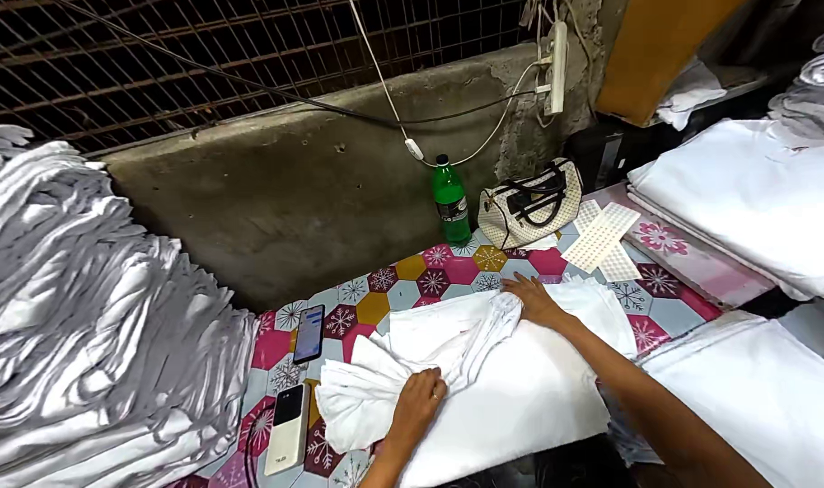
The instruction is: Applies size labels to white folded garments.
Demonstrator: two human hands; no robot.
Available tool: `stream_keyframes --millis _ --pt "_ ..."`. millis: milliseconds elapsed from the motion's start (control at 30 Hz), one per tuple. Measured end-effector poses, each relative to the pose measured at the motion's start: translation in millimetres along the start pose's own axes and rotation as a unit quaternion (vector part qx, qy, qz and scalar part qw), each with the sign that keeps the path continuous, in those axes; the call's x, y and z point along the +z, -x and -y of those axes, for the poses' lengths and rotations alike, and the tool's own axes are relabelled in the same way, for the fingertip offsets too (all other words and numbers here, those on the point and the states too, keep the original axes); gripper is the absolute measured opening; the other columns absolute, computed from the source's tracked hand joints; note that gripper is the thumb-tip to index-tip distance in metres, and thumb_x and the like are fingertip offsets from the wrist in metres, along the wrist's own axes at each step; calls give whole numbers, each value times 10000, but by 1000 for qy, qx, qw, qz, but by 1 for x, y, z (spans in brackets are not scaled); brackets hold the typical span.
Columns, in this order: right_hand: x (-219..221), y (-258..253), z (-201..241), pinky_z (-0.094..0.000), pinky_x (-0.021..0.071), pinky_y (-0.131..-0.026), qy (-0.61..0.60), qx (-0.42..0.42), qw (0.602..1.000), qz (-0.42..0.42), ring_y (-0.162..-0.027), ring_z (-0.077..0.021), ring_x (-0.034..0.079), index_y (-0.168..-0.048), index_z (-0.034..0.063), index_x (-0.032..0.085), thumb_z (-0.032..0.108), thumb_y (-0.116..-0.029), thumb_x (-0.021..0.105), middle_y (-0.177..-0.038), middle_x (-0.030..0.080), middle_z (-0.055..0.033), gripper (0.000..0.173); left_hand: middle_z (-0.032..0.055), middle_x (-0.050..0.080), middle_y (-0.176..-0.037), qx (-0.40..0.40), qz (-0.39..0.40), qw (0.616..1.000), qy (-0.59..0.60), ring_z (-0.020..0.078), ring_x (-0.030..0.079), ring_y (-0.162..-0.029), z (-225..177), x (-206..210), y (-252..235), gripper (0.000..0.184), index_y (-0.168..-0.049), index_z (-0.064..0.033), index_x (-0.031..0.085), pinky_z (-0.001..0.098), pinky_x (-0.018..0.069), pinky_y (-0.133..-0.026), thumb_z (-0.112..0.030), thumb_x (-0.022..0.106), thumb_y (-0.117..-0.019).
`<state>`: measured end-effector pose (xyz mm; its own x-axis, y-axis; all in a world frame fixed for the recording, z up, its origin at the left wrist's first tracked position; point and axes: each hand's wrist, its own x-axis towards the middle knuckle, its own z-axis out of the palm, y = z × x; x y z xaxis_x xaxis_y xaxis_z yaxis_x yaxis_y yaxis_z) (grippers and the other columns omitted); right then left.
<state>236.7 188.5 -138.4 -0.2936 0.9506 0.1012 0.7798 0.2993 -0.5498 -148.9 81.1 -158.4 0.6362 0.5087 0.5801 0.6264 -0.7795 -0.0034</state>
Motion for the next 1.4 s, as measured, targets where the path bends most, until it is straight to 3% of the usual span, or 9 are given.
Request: stream_keyframes --millis 133,333,467,667,867,1033,1167,1300,1400 --pt "15 38 4 -655 414 -1083 117 -197 959 -167 -1159 -365 677 -1008 -20 724 -97 -815 646 -1131 732 -177 222 187 736 -1058 -108 35 993 -21 353 728 -959 11 -3 -3 195 -1006 18 727 484 590 -833 4 644 -831" --pt "12 74 14 -520 514 -959 218 -274 924 -151 -922 -264 707 -940 70 697 -68 -807 659 -948 726 -88 194 289 378 -1568 -334 245 904 105 513 457 -1357 62 -13 -65 966 -1539 -65 443 654 460 -1010 -116 887 -682" --pt "10 61 19 -556 511 -944 199 -203 954 -95 -994 -336 702 -985 23 694 -99 -766 689 -1025 723 -153 251 256 395 -1564 -339 339 865 149 480 239 -1502 97 4 -87 729 -1400 -35 590 727 271 -1118 -140 857 -730" --pt "0 41 23 -625 421 -1035 65 -7 998 -24 -1242 -413 598 -1389 49 618 -34 -860 655 -1366 646 -174 537 203 721 -1119 -57 113 988 86 417 672 -1121 32 -24 -45 299 -997 11 757 601 494 -1026 13 808 -703" --pt "-6 48 15 -567 470 -1031 129 -235 962 -46 -1004 -356 695 -948 13 728 56 -823 714 -958 728 -159 132 221 715 -1100 -137 162 977 -11 420 696 -1017 5 -49 -6 378 -1140 -30 733 563 567 -851 68 734 -775" --pt "-47 88 16 -588 469 -1025 161 -148 972 91 -1161 -386 645 -1195 60 700 133 -862 756 -1217 707 -156 346 183 715 -1168 -147 264 953 2 391 619 -1229 62 -80 6 318 -1094 0 735 649 407 -1069 3 778 -779" --pt "-58 93 5 -604 324 -1161 86 -143 984 55 -1158 -390 650 -1063 -11 730 270 -828 789 -1091 731 -194 371 165 743 -1130 -25 204 972 114 369 645 -1233 90 -86 26 360 -1090 19 731 616 301 -1202 -39 820 -745" --pt "-95 106 34 -653 490 -952 -24 -31 999 28 -1049 -465 681 -1261 -66 620 161 -900 732 -1141 691 -290 441 227 737 -994 -63 140 986 60 429 723 -964 83 -130 6 330 -1060 61 724 602 560 -881 -38 749 -747" --pt "-122 119 58 -669 507 -894 -47 -12 999 1 -999 -473 692 -1397 14 547 147 -930 708 -1173 689 -277 511 223 737 -871 -61 89 994 -8 429 736 -776 77 -161 -18 309 -1022 53 733 613 575 -675 -31 713 -725"
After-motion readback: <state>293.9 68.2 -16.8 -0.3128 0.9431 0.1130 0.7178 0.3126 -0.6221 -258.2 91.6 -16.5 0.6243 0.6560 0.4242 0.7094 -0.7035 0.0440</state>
